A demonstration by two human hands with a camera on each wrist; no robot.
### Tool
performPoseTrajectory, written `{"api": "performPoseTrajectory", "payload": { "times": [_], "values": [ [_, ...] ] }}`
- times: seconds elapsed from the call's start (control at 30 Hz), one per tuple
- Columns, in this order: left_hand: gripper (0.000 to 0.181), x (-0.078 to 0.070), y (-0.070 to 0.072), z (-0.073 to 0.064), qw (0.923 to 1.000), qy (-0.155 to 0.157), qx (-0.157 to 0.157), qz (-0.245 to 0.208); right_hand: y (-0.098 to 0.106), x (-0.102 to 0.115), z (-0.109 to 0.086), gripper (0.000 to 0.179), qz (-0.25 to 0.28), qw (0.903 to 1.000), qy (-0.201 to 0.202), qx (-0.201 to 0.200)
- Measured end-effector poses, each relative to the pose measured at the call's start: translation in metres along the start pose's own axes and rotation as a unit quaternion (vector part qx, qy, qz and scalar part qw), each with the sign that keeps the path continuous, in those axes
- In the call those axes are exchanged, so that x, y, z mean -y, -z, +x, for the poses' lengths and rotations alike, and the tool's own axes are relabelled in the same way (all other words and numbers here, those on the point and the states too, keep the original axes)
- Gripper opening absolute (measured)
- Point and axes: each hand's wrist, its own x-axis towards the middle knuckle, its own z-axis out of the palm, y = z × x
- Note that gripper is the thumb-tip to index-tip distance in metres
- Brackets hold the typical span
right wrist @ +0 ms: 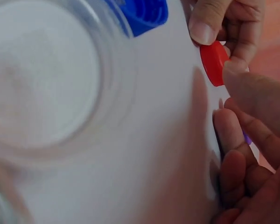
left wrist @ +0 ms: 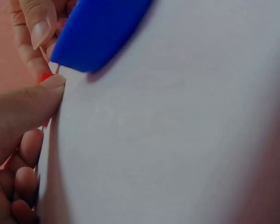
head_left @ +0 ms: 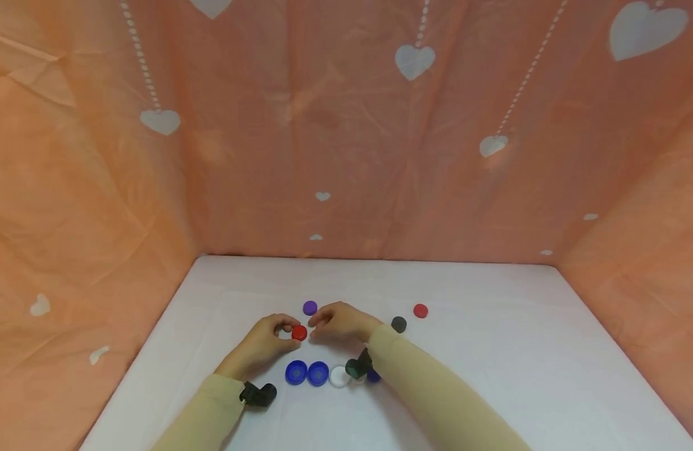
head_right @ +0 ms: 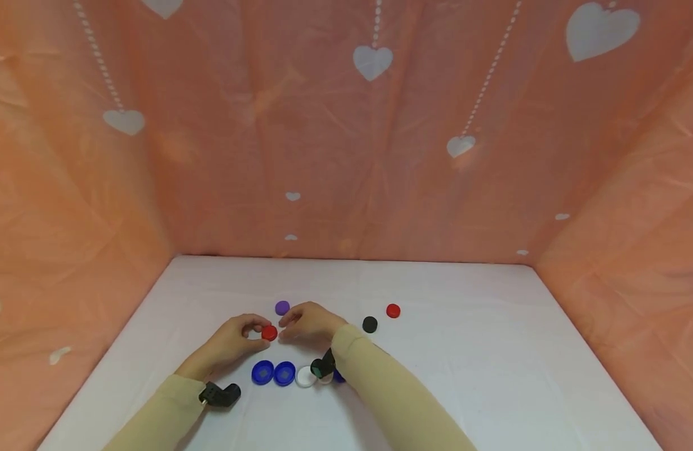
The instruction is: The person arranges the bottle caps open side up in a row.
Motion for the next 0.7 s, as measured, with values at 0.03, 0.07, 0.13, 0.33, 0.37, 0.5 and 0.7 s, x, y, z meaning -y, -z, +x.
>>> {"api": "performPoseTrajectory", "payload": {
  "times": [0.03, 0.07, 0.13, 0.33, 0.37, 0.5, 0.7],
  "values": [
    [0.033, -0.0004, -0.0003, -0.0003, 1.0, -0.002, 0.0, 0.001, -0.0005, -0.0003, -0.0006, 0.022, 0.001, 1.0, -0.004, -0.003],
    [0.033, -0.0006, -0.0008, -0.0003, 1.0, -0.001, 0.001, 0.0, -0.0011, -0.0004, -0.0012, 0.02, 0.0, 1.0, -0.008, -0.005],
    [0.033, -0.0011, -0.0015, -0.0005, 1.0, 0.0, 0.003, -0.004, -0.0029, -0.0006, -0.0017, 0.018, 0.001, 0.9999, -0.012, -0.004],
    [0.031, -0.0027, -0.0017, -0.0002, 0.9997, 0.0, 0.014, -0.018, -0.0045, -0.0005, -0.0019, 0.015, 0.001, 0.9999, -0.011, -0.002],
    [0.031, -0.0028, -0.0014, -0.0001, 0.9997, -0.001, 0.016, -0.02, -0.0039, -0.0005, -0.0019, 0.015, 0.004, 1.0, -0.008, -0.002],
    [0.029, -0.0025, -0.0007, -0.0008, 0.9996, 0.0, 0.015, -0.023, -0.0017, -0.0022, -0.001, 0.014, 0.023, 0.9997, 0.005, 0.009],
    [0.028, 0.001, -0.0012, 0.0, 0.9952, -0.003, 0.03, -0.094, 0.0017, -0.0046, -0.0011, 0.013, 0.032, 0.9991, 0.015, 0.022]
  ]
}}
